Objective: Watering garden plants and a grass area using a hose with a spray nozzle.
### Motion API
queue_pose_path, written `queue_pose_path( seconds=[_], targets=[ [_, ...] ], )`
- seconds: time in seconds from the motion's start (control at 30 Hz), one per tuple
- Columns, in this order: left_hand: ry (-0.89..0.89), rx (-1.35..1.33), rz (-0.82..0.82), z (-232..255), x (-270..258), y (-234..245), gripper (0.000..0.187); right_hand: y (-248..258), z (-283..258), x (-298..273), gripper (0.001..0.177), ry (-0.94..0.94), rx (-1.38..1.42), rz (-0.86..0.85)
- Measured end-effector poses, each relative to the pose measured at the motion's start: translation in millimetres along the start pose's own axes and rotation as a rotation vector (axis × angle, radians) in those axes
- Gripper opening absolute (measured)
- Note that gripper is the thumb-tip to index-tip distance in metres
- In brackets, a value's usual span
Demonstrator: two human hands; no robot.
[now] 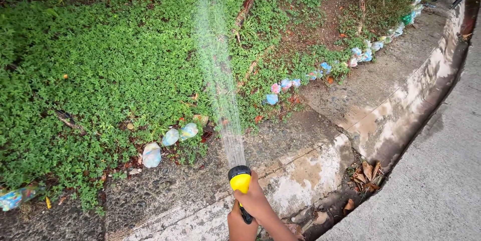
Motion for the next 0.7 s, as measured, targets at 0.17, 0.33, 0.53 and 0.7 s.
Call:
queue_pose_path(
  seconds=[0.17,0.33,0.53,0.7],
  targets=[
    [-0.026,-0.062,0.054,-0.7,-12.2,13.5,0.053,-9.6,16.4,5.0,0.079,0.023,-0.004,-0.051],
    [-0.026,-0.056,0.105,-15.6,-8.4,30.6,0.042,-28.6,8.5,3.1,0.060,0.085,0.012,-0.123],
    [-0.004,-0.053,0.119,-23.8,-8.7,49.8,0.041,-54.3,1.6,-2.9,0.051,0.115,0.011,-0.148],
    [-0.011,-0.085,0.122,-59.1,-4.6,68.6,0.040,-81.4,8.3,-10.7,0.051,0.101,0.020,-0.173]
  ],
)
Point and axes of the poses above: each hand's wrist, its own x-axis towards the middle knuckle, its own y-axis out of the back of the hand, z = x × y, the point moved 10 cm from there along x, towards the middle knuckle, and after that the axes turned 4 degrees about -x, right-handed, at the moved point
